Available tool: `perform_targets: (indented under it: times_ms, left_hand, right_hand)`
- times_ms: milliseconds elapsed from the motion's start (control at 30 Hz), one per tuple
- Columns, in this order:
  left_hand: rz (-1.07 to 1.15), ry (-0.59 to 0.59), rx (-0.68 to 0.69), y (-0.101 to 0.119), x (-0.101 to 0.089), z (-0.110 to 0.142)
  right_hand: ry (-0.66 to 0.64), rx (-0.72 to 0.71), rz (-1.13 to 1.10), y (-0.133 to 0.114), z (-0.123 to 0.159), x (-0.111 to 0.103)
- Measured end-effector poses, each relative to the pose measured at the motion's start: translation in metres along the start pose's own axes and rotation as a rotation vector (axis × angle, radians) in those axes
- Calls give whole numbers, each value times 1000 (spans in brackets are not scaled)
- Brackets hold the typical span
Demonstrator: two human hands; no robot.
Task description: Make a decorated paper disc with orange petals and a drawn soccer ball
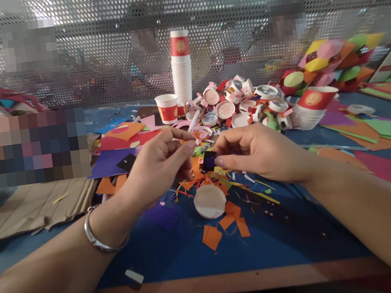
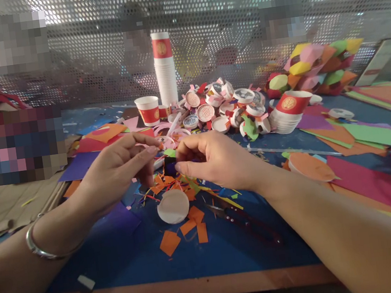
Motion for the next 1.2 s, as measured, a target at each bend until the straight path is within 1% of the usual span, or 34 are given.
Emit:
perform_targets:
  times_ms: [67,133,200,267,300,433,500,600,767,933,1067,1200]
  left_hand:
    - [-122,92,28,-1,-7,-1]
    - [-309,135,104,-2,-15,-3]
    - [-510,108,175,-2,-20,-4]
    - [-601,53,190,-3,-21,-3]
    - [-574,25,173,-3,-20,-3]
    - [-217,-88,75,-1,-9,0]
    - [-111,-122,62,1,-3,1]
    - [-59,-141,43,1,2,3]
    - [46,-182,-70,2,5,6]
    - [152,-174,-160,4,8,8]
    - [209,-178,-193,6,10,8]
    - [212,-193,-190,5,10,9]
  right_hand:
    - [7,-8,-2,0,1,0]
    - [10,-16,-2,-1,1,-1]
    - [5,-19,7,-2,2,-1]
    - [-3,-8,12,-2,2,-1]
    - [-6,0,8,-2,2,-1]
    - [-10,27,-11,-1,1,1]
    - [-8,34,-7,0,1,1]
    - [-13,28,2,2,1,1]
    - [-20,27,10,2,1,1]
    - [-10,36,19,2,1,2]
    - [-3,33,21,2,1,1]
    - [-3,34,26,1,1,1]
Point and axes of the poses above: each hand's wrist, its own z-axis away from the middle knuckle, its own x-axis out of the palm, y = z × x, the point moved 2 cm from there along -z, towards the middle knuckle, and after that the axes turned 4 degrees about -z, right-handed, at the moved point
